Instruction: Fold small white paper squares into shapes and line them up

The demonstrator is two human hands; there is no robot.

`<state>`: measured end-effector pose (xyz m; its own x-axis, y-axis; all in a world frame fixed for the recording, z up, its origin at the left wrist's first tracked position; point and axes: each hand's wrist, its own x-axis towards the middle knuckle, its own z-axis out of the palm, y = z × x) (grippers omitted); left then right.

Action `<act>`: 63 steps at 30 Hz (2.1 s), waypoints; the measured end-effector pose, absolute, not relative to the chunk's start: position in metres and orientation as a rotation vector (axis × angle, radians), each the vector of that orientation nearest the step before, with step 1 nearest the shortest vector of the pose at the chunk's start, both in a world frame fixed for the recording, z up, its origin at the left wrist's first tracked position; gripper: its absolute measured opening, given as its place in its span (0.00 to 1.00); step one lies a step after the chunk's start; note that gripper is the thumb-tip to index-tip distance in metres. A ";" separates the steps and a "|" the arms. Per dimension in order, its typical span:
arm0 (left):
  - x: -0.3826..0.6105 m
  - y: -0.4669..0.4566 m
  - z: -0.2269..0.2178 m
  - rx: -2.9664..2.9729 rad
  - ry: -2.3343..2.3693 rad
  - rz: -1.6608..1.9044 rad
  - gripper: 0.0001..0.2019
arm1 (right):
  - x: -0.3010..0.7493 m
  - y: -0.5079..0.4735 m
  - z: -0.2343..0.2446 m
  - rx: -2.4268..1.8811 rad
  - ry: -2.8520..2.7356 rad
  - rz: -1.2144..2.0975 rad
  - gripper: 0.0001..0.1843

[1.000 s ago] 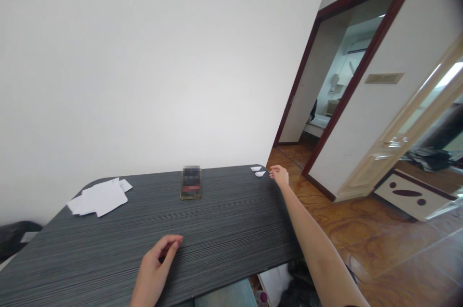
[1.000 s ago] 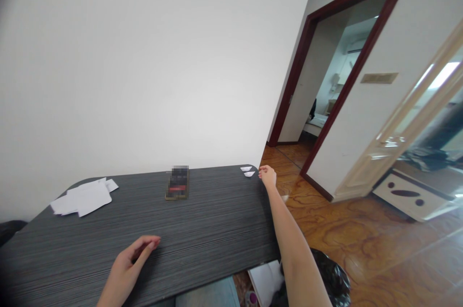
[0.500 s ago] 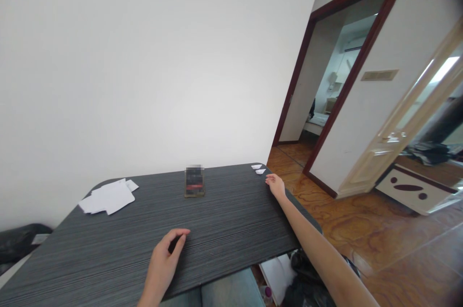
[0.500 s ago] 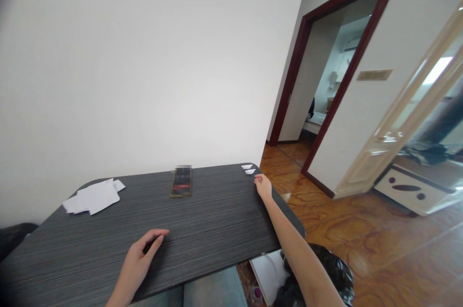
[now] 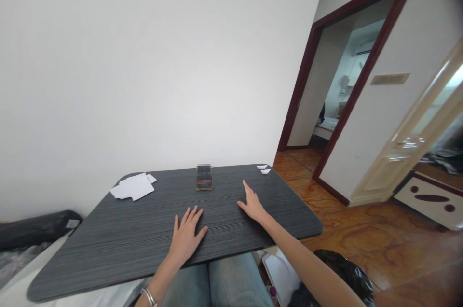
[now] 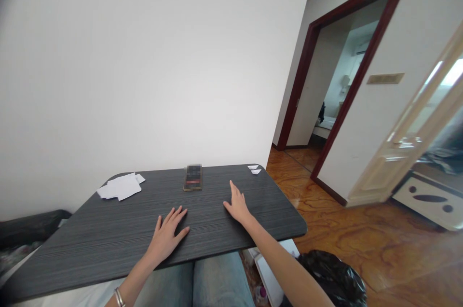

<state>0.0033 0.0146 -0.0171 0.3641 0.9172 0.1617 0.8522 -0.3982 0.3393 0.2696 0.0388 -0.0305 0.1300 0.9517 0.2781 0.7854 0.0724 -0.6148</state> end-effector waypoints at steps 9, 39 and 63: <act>-0.017 0.016 -0.023 2.679 1.761 0.508 0.31 | 0.180 -0.022 -0.019 -1.810 -2.104 0.128 0.31; -0.031 0.008 -0.016 2.628 1.591 0.386 0.29 | 0.179 -0.021 -0.025 -1.960 -2.010 0.146 0.33; -0.176 0.116 -0.001 2.513 2.155 0.399 0.25 | 0.182 -0.016 -0.037 -1.966 -2.039 0.075 0.33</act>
<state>-0.1759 0.1157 -0.0012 0.1442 0.9422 0.3024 0.9880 -0.1540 0.0087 0.1816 -0.0160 -0.0369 -0.0128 0.9831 0.1828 0.9670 0.0587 -0.2479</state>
